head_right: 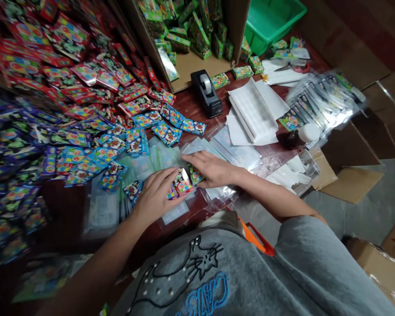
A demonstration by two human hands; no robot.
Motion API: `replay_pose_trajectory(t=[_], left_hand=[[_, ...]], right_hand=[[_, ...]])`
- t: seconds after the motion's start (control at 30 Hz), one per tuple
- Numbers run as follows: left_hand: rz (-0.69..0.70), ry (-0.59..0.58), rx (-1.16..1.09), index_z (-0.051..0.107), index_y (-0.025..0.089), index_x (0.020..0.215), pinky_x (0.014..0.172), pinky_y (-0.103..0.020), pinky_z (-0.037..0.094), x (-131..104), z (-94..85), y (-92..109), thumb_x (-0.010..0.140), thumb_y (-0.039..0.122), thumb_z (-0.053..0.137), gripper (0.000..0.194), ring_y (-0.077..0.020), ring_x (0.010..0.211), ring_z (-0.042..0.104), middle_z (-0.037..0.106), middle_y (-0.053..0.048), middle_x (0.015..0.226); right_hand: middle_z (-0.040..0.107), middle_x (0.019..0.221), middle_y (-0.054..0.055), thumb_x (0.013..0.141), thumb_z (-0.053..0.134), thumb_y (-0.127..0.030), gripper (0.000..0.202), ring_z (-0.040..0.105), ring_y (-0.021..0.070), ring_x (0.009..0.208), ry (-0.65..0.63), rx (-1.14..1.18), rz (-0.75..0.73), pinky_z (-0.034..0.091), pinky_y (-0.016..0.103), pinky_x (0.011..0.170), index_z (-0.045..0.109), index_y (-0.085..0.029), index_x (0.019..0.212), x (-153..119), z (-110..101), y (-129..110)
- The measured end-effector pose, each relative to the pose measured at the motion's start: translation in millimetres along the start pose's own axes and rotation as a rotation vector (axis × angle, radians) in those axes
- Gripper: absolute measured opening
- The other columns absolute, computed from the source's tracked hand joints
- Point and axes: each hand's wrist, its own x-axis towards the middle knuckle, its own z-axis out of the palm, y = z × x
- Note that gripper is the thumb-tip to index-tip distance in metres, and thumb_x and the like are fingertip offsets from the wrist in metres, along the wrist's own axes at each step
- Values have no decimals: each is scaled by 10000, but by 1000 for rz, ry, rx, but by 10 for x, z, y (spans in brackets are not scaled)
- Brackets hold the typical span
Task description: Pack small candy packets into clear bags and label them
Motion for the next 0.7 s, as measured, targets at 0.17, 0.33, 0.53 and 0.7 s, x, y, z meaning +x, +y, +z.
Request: replay_pose_trajectory(t=[0.17, 0.33, 0.53, 0.7], left_hand=[[-60, -105, 56, 536, 187, 1585, 1308, -593, 345, -4, -45, 78, 874, 558, 852, 862, -414, 1506, 559, 606, -218, 1607], [-109, -86, 149, 351, 296, 1705, 1370, -685, 191, -595, -744, -187, 788, 661, 886, 1123, -457, 1628, 396, 410, -162, 1772], [-128, -292, 183, 265, 558, 1712, 1310, -814, 235, -1869, -1425, -577, 979, 343, 512, 802, -438, 1560, 506, 445, 41, 1752], [-121, -459, 235, 415, 503, 1676, 1355, -695, 277, -2322, -1290, -646, 862, 20, 409, 947, -313, 1583, 494, 484, 26, 1726]], right_hand=[[608, 1483, 242, 945, 779, -441, 1020, 564, 385, 1318, -145, -2, -64, 460, 585, 1195, 240, -78, 1731, 147, 123, 86], [561, 1565, 277, 948, 785, -537, 1142, 551, 404, 1396, -162, 38, -86, 424, 620, 1234, 129, -82, 1765, 128, 81, 214], [130, 1849, 243, 851, 737, -839, 1332, 152, 469, 1710, -105, -79, -129, 82, 744, 1357, 33, -201, 1784, 351, 202, -170], [171, 1833, 267, 857, 671, -891, 1258, 175, 449, 1715, -79, -188, -215, 108, 693, 1377, 211, -146, 1761, 759, 783, -721]])
